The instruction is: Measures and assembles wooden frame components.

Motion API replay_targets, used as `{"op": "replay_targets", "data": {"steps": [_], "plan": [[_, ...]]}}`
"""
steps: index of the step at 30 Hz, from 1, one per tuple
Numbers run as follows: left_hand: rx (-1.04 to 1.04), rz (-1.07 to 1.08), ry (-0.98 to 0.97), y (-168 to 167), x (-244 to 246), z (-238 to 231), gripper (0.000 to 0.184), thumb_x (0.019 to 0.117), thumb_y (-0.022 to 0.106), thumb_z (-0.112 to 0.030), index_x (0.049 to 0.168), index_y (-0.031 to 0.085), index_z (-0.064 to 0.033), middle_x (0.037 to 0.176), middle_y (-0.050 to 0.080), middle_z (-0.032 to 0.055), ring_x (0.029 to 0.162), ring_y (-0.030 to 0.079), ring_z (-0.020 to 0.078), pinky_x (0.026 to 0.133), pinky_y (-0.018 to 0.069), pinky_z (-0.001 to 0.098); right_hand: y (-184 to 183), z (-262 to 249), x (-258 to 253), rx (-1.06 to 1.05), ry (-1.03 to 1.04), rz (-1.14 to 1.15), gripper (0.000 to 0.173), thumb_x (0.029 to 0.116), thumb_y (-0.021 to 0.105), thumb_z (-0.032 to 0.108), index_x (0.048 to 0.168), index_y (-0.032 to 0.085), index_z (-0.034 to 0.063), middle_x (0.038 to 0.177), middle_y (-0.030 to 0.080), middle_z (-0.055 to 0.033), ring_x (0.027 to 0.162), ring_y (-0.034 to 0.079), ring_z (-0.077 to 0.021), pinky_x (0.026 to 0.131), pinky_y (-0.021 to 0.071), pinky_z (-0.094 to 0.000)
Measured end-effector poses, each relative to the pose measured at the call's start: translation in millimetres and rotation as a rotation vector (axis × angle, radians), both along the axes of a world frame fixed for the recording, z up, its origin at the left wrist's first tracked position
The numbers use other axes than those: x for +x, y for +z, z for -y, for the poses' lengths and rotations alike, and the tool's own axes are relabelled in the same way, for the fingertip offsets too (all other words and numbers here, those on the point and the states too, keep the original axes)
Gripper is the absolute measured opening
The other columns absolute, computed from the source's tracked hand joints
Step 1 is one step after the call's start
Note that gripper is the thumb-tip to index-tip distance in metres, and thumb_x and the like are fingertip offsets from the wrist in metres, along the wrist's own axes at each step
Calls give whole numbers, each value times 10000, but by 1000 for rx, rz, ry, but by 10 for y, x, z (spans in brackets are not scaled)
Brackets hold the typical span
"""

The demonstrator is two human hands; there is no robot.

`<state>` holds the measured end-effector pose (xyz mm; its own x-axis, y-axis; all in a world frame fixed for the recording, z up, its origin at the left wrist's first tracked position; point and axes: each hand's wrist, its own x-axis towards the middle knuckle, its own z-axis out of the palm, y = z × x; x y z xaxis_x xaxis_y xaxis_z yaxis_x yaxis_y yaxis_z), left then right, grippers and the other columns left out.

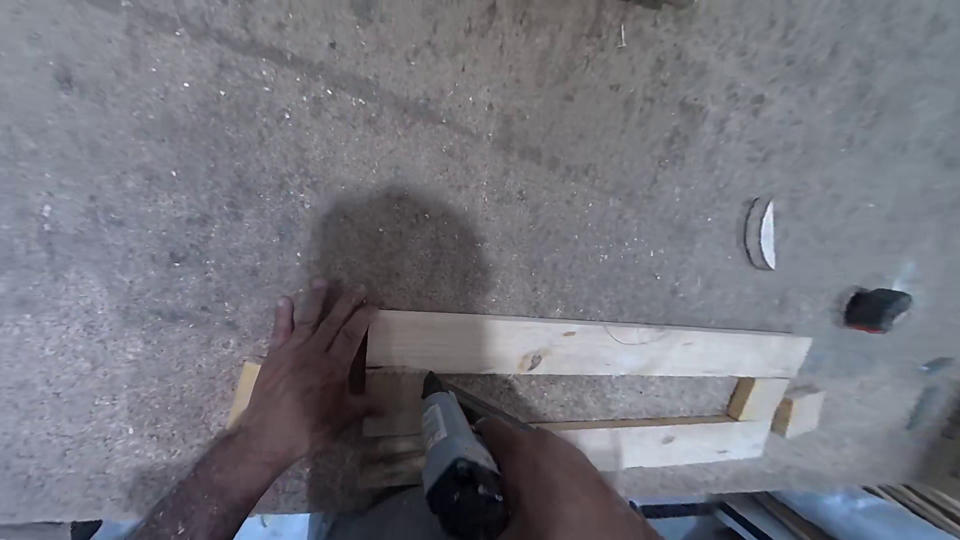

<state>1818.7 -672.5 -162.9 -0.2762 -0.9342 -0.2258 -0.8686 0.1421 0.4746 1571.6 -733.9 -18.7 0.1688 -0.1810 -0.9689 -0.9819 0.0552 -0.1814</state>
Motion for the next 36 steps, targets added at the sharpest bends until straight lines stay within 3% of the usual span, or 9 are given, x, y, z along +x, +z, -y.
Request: {"op": "replay_targets", "data": {"steps": [7, 10, 13, 15, 16, 20, 25, 31, 36], "plan": [[100, 23, -10, 215, 17, -10, 1034, 709, 869, -526, 1578, 418, -193, 1680, 312, 85, 1575, 182, 377, 1203, 157, 725, 60, -251, -122, -85, 73, 49, 681, 764, 806, 382, 1349, 558, 138, 978, 704, -162, 916, 704, -394, 735, 554, -626], [-13, -75, -3, 314, 83, -266, 763, 825, 816, -375, 1509, 521, -211, 1630, 392, 141, 1549, 255, 402, 1209, 231, 698, 108, -424, -181, -88, 94, 55, 666, 766, 805, 374, 1337, 562, 131, 983, 701, -183, 920, 698, -422, 725, 545, -638], [-45, -130, 6, 368, 93, -651, 419, 952, 666, -344, 1344, 675, -197, 1525, 531, 111, 1482, 408, 350, 1185, 362, 611, 136, -570, -159, -104, 117, 66, 638, 794, 781, 429, 1330, 571, 154, 989, 709, -161, 918, 707, -403, 727, 555, -629], [-84, -158, 54, 359, 46, -880, 294, 972, 646, -321, 1211, 748, -183, 1276, 698, 52, 1228, 636, 262, 1033, 531, 501, 124, -639, -113, -128, 122, 38, 605, 808, 754, 438, 1304, 574, 142, 987, 708, -163, 912, 710, -399, 722, 558, -625], [-47, -169, 76, 366, 9, -953, 293, 980, 644, -327, 1211, 747, -178, 1206, 724, 45, 1148, 674, 242, 982, 561, 469, 114, -649, -95, -134, 123, 14, 597, 817, 741, 432, 1306, 570, 136, 991, 707, -168, 918, 710, -398, 728, 558, -622], [278, -163, 72, 319, -90, -1049, 502, 948, 705, -389, 1426, 616, -267, 1369, 656, 81, 1220, 655, 279, 983, 559, 515, 62, -644, -131, -120, 125, 3, 561, 843, 729, 384, 1301, 570, 102, 1010, 692, -190, 952, 695, -412, 759, 548, -628], [284, -204, 24, 267, -75, -978, 568, 872, 789, -357, 1406, 637, -237, 1398, 641, 61, 1199, 669, 258, 939, 582, 512, -7, -684, -108, -108, 162, 28, 532, 868, 712, 356, 1304, 569, 87, 1042, 686, -205, 978, 688, -425, 782, 543, -637], [189, -300, 28, 153, -35, -1063, 520, 870, 797, -334, 1355, 682, -187, 1395, 646, 48, 1278, 623, 207, 1052, 537, 444, -27, -743, -100, -128, 176, 46, 540, 869, 713, 364, 1307, 563, 86, 1039, 686, -215, 978, 688, -435, 778, 542, -640], [144, -336, 54, 74, -25, -1096, 515, 841, 824, -339, 1323, 706, -200, 1363, 669, 29, 1239, 649, 184, 1026, 555, 438, -44, -753, -143, -124, 172, 70, 542, 863, 719, 368, 1306, 570, 94, 1027, 687, -207, 962, 689, -429, 767, 540, -646]]}}
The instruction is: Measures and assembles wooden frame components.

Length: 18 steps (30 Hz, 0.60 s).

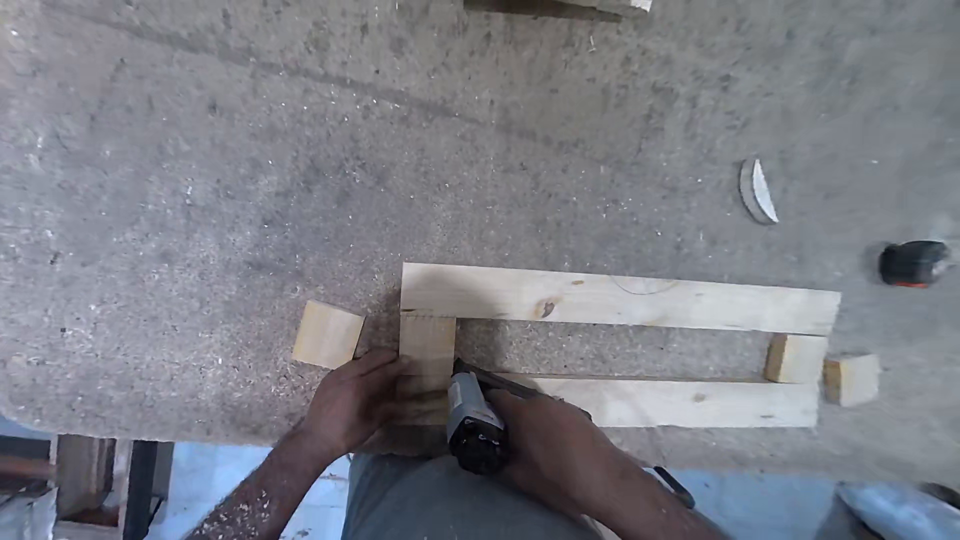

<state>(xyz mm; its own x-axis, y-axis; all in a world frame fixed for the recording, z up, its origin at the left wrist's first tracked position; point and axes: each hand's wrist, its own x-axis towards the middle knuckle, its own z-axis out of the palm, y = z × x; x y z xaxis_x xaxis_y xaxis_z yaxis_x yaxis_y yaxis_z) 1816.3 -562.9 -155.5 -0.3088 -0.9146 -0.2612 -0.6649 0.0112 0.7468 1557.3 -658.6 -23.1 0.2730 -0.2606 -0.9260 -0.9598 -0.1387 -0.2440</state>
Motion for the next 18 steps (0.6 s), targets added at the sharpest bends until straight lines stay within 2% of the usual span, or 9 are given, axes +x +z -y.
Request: {"op": "replay_targets", "data": {"steps": [5, 8, 13, 18], "plan": [[16, 13, 17, -1, -13, -3, 521, 846, 821, -346, 1335, 700, -215, 1375, 664, 12, 1246, 644, 172, 1032, 552, 425, 33, 4, -9, 8, 3, -9, 563, 863, 721, 373, 1326, 559, 96, 1026, 687, -207, 966, 687, -435, 771, 540, -642], [-19, -9, 27, -14, -19, -10, 494, 852, 814, -321, 1315, 709, -186, 1364, 670, 40, 1242, 650, 192, 1029, 556, 433, 196, -30, 80, -7, 26, -4, 583, 836, 743, 376, 1311, 560, 92, 1014, 692, -207, 949, 696, -431, 744, 546, -632], [-49, -13, 42, -14, -41, -9, 399, 888, 775, -315, 1262, 729, -185, 1328, 686, 24, 1212, 663, 163, 1013, 568, 408, 225, 26, 299, 97, 65, 79, 593, 868, 720, 384, 1337, 538, 70, 1056, 679, -208, 982, 684, -420, 764, 543, -625], [-11, -3, 52, -16, -37, -21, 480, 850, 815, -306, 1304, 711, -189, 1338, 682, 26, 1217, 659, 172, 1021, 563, 421, 251, 30, 270, 50, -14, -93, 604, 840, 722, 391, 1331, 554, 84, 1068, 690, -194, 991, 692, -412, 772, 553, -621]]}}
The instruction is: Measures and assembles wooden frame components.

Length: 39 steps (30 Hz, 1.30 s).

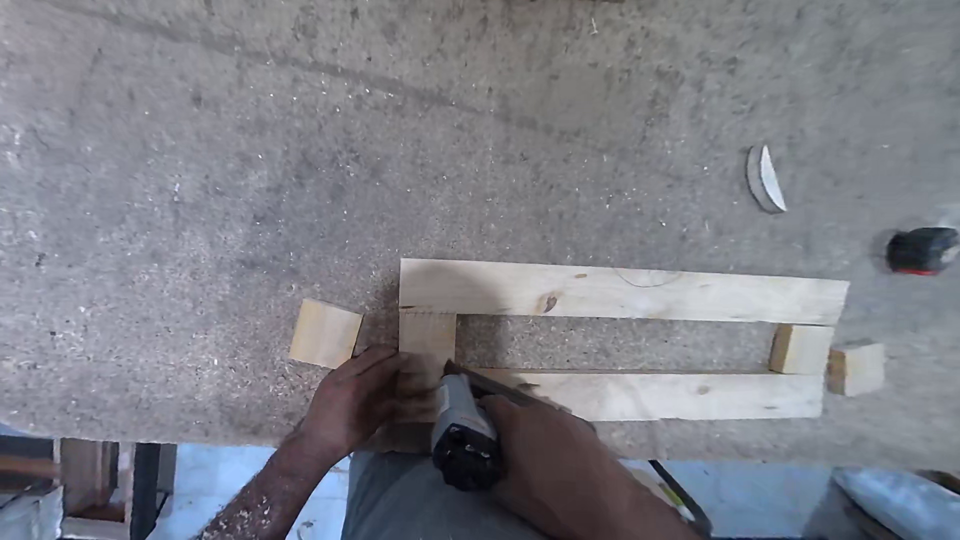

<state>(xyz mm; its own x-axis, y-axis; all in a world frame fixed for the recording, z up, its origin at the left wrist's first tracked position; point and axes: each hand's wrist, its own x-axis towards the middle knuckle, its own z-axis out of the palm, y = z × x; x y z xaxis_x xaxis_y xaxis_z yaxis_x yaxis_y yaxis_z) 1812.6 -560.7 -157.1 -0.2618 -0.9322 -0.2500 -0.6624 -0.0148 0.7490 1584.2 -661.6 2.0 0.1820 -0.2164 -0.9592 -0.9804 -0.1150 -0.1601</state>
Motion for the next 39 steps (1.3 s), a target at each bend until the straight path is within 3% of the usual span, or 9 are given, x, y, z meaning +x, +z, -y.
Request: {"op": "replay_targets", "data": {"steps": [3, 9, 15, 21, 27, 30, 39], "plan": [[30, 10, 3, 34, -2, 25, 495, 836, 828, -319, 1299, 717, -186, 1334, 685, 41, 1190, 676, 201, 982, 578, 452, -14, 50, -59, -46, -61, -108, 524, 856, 708, 360, 1282, 572, 87, 1038, 692, -190, 976, 696, -406, 766, 552, -618], [63, -1, 10, 27, 12, 31, 504, 848, 826, -357, 1309, 712, -188, 1356, 675, 39, 1231, 656, 188, 1022, 557, 441, -248, 56, -171, -20, -30, 13, 521, 851, 728, 369, 1268, 590, 88, 1042, 687, -199, 977, 686, -418, 779, 540, -641], [27, 2, 7, 33, 5, 13, 456, 863, 808, -367, 1265, 729, -165, 1324, 693, 58, 1187, 683, 215, 985, 578, 456, 33, 23, -82, -30, 6, 59, 589, 815, 764, 380, 1297, 563, 107, 988, 690, -186, 923, 696, -417, 720, 547, -623], [-108, -10, 35, 1, -30, -1, 240, 992, 630, -257, 1158, 768, -152, 1242, 727, 41, 1140, 702, 166, 968, 588, 381, -104, 1, 230, 111, 49, 215, 602, 868, 729, 383, 1348, 539, 73, 1075, 677, -202, 989, 684, -412, 766, 548, -625], [-128, -27, 40, -21, -31, -10, 259, 1010, 589, -250, 1182, 762, -165, 1252, 725, 37, 1161, 694, 160, 975, 585, 375, -177, 33, 335, 135, 67, 176, 558, 882, 710, 336, 1331, 532, 56, 1052, 674, -204, 975, 686, -417, 750, 548, -614], [-124, -25, 49, -21, -43, 0, 261, 1005, 601, -264, 1192, 760, -172, 1253, 723, 35, 1160, 693, 159, 969, 587, 374, -148, 56, 350, 148, 45, 131, 521, 873, 724, 333, 1256, 545, 28, 1047, 663, -210, 978, 681, -411, 750, 546, -602], [-109, -8, 33, -25, -47, -2, 277, 1009, 611, -319, 1206, 760, -194, 1273, 715, 20, 1190, 676, 144, 993, 576, 362, -122, 85, 310, 173, 4, 82, 524, 879, 722, 349, 1240, 538, 16, 1044, 659, -212, 976, 683, -405, 750, 550, -596]]}}
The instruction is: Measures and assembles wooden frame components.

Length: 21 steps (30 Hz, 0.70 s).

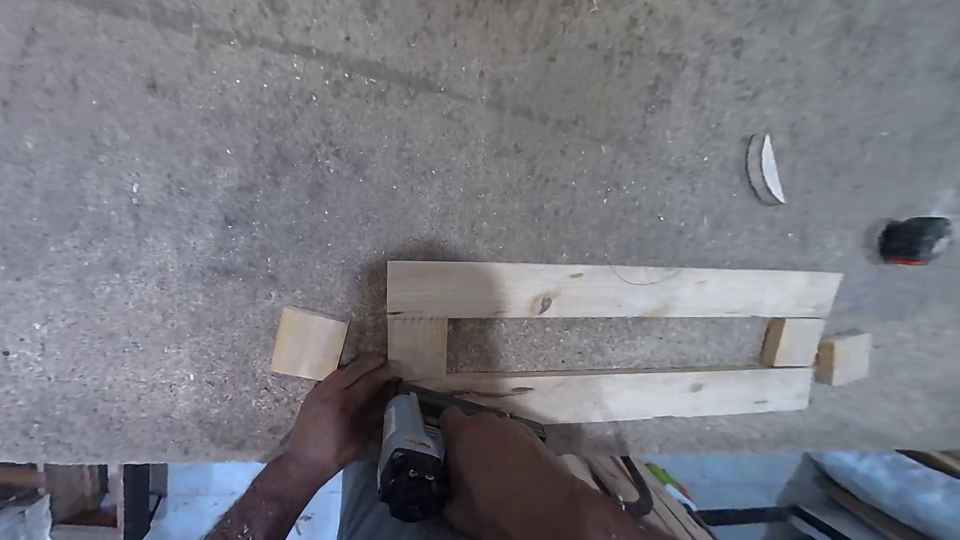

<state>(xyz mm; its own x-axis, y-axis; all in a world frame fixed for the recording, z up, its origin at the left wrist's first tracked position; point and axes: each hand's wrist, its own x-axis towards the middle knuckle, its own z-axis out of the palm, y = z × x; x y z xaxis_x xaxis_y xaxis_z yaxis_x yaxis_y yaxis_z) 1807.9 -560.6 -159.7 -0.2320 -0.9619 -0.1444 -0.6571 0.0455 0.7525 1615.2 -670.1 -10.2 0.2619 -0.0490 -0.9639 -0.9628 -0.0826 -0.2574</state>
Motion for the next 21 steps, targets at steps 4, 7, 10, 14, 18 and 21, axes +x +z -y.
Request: {"op": "replay_targets", "data": {"steps": [4, 7, 10, 14, 18, 21], "plan": [[59, 24, -4, -2, 6, -8, 313, 984, 659, -356, 1227, 753, -183, 1312, 697, 23, 1233, 654, 163, 1032, 556, 387, 4, 2, -86, 7, -7, -20, 556, 852, 752, 343, 1247, 535, 18, 1048, 660, -216, 975, 680, -414, 746, 547, -602], [95, 44, -17, -9, 19, -31, 380, 923, 722, -359, 1256, 741, -177, 1351, 679, 36, 1260, 640, 186, 1044, 546, 416, -19, -21, -194, -1, -16, -38, 614, 837, 756, 370, 1301, 528, 39, 1067, 668, -206, 991, 682, -408, 762, 551, -605], [107, 53, -19, 1, 14, -30, 412, 899, 745, -359, 1265, 736, -169, 1353, 676, 45, 1258, 642, 202, 1038, 547, 429, -16, -14, -257, 5, -25, -47, 619, 824, 781, 365, 1275, 530, 24, 1074, 660, -218, 995, 676, -414, 769, 546, -609], [72, 49, -15, 4, -2, -15, 423, 874, 770, -343, 1252, 735, -157, 1343, 676, 59, 1225, 660, 210, 1013, 564, 435, -31, -37, -317, -14, -38, -41, 615, 829, 762, 357, 1310, 531, 49, 1065, 672, -202, 988, 684, -406, 765, 552, -605], [80, 75, -18, 14, -10, -10, 448, 869, 780, -385, 1263, 731, -177, 1350, 671, 55, 1187, 675, 206, 986, 576, 436, 2, -3, -384, -3, -32, -69, 585, 839, 759, 349, 1273, 531, 31, 1059, 666, -209, 991, 680, -411, 769, 546, -604], [61, 67, -17, 14, -21, -10, 471, 872, 778, -411, 1273, 724, -171, 1351, 668, 66, 1152, 688, 209, 960, 585, 429, -3, -23, -440, -19, -45, -62, 595, 839, 761, 351, 1280, 528, 27, 1059, 667, -211, 985, 683, -414, 764, 550, -605]]}}
